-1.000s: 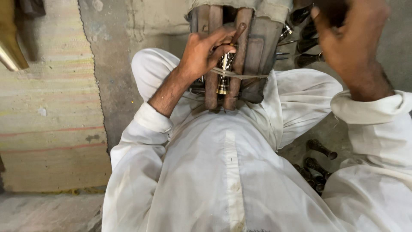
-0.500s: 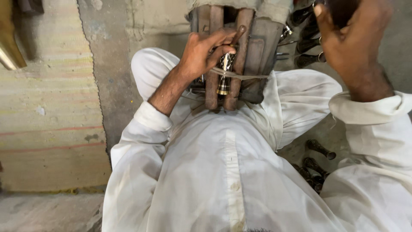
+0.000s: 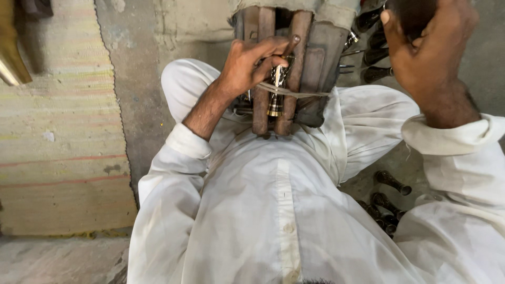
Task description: The person sits cross-legged on the floor with a brass vase held upright in a wooden clamping stand between their legs. They hold a small chisel against the vase's decorated surface and strike it with a wooden mallet, repeatedly repositioning the chisel to carve ornamental patterns into the metal.
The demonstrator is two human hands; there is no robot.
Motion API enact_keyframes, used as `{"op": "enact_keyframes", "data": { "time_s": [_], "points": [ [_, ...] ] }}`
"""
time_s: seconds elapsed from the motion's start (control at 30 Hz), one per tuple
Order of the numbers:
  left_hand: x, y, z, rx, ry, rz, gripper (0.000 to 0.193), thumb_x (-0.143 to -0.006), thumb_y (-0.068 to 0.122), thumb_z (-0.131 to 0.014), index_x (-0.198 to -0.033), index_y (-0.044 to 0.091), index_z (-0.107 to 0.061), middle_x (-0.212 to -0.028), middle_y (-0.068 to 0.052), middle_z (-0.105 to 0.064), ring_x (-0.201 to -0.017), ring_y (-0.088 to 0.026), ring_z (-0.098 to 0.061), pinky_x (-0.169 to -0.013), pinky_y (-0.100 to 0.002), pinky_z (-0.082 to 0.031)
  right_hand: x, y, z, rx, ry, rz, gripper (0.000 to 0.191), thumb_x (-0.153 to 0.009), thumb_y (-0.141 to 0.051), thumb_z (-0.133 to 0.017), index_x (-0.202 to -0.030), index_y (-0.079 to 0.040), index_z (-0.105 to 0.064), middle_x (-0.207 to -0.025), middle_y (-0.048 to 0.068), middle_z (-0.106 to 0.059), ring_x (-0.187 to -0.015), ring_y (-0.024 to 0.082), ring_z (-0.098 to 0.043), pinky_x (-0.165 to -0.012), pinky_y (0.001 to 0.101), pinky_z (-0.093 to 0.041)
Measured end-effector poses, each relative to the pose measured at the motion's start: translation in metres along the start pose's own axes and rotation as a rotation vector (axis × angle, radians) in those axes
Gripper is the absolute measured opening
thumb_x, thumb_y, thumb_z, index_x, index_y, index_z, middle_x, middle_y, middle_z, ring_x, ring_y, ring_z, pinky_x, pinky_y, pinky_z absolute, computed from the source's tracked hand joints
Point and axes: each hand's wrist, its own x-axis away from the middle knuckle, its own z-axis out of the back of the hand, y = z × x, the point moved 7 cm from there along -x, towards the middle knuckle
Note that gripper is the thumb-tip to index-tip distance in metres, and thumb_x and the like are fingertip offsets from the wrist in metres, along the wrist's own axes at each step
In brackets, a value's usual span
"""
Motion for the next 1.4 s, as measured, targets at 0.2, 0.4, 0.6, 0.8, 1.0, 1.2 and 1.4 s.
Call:
{"op": "enact_keyframes", "data": {
  "time_s": [0.2, 0.4, 0.6, 0.8, 1.0, 1.2, 1.4],
  "points": [
    [0.003, -0.007, 0.000, 0.038, -0.023, 0.024, 0.042, -0.094, -0.006, -0.079, -0.132, 0.003, -0.064, -0.118, -0.012, -0.077, -0.100, -0.021, -0.079, -0.081, -0.032, -0.066, 0.001, -0.012, 0.008, 0.119, 0.014, 0.118, 0.035, -0.084, 0.005, -0.069, -0.118, 0.000, -0.062, -0.100, 0.013, -0.059, -0.093, 0.029, -0.057, -0.081, 0.0397, -0.043],
    [0.006, -0.011, -0.004, 0.047, -0.023, -0.039, 0.043, -0.093, -0.007, -0.078, -0.132, 0.004, -0.063, -0.121, -0.012, -0.076, -0.106, -0.021, -0.079, -0.087, -0.030, -0.067, -0.010, -0.034, 0.012, 0.331, -0.008, 0.182, 0.030, -0.084, 0.004, -0.072, -0.112, -0.006, -0.063, -0.103, 0.011, -0.065, -0.096, 0.029, -0.060, -0.087, 0.0410, -0.046],
    [0.011, -0.016, -0.006, 0.126, -0.034, -0.034, 0.042, -0.098, -0.013, -0.069, -0.136, 0.003, -0.062, -0.128, -0.014, -0.074, -0.109, -0.023, -0.079, -0.088, -0.030, -0.069, -0.013, -0.044, 0.013, 0.415, 0.011, 0.232, 0.028, -0.085, 0.004, -0.072, -0.111, -0.005, -0.065, -0.101, 0.009, -0.065, -0.100, 0.028, -0.062, -0.085, 0.0404, -0.045],
    [0.015, -0.026, -0.004, 0.123, -0.031, -0.008, 0.042, -0.095, -0.017, -0.061, -0.133, 0.000, -0.063, -0.128, -0.017, -0.073, -0.103, -0.024, -0.081, -0.082, -0.028, -0.069, -0.005, -0.039, 0.012, 0.464, -0.040, 0.207, 0.032, -0.083, 0.004, -0.069, -0.113, -0.007, -0.066, -0.103, 0.006, -0.060, -0.102, 0.025, -0.058, -0.084, 0.0376, -0.043],
    [0.021, -0.032, -0.005, 0.090, 0.005, -0.051, 0.041, -0.095, -0.016, -0.064, -0.132, 0.000, -0.063, -0.127, -0.016, -0.073, -0.103, -0.023, -0.080, -0.082, -0.030, -0.069, -0.015, -0.051, 0.014, 0.436, -0.029, 0.225, 0.032, -0.080, 0.001, -0.070, -0.111, -0.007, -0.065, -0.102, 0.007, -0.062, -0.096, 0.023, -0.057, -0.082, 0.0356, -0.042],
    [0.029, -0.043, -0.011, 0.169, 0.020, -0.049, 0.041, -0.094, -0.020, -0.058, -0.129, 0.000, -0.065, -0.127, -0.015, -0.074, -0.102, -0.024, -0.081, -0.077, -0.028, -0.070, -0.021, -0.060, 0.005, 0.423, -0.122, 0.200, 0.039, -0.079, -0.003, -0.081, -0.116, -0.006, -0.068, -0.101, 0.009, -0.066, -0.093, 0.027, -0.063, -0.078, 0.0386, -0.047],
    [0.037, -0.061, 0.012, 0.368, 0.392, 0.172, 0.032, -0.099, -0.010, -0.071, -0.126, 0.002, -0.061, -0.104, -0.012, -0.080, -0.083, -0.015, -0.079, -0.069, -0.027, -0.068, 0.014, -0.008, -0.018, -0.178, -0.226, -0.207, 0.045, -0.099, -0.020, -0.082, -0.125, 0.004, -0.052, -0.103, 0.012, -0.066, -0.086, 0.026, -0.067, -0.076, 0.0399, -0.053]
  ]
}}
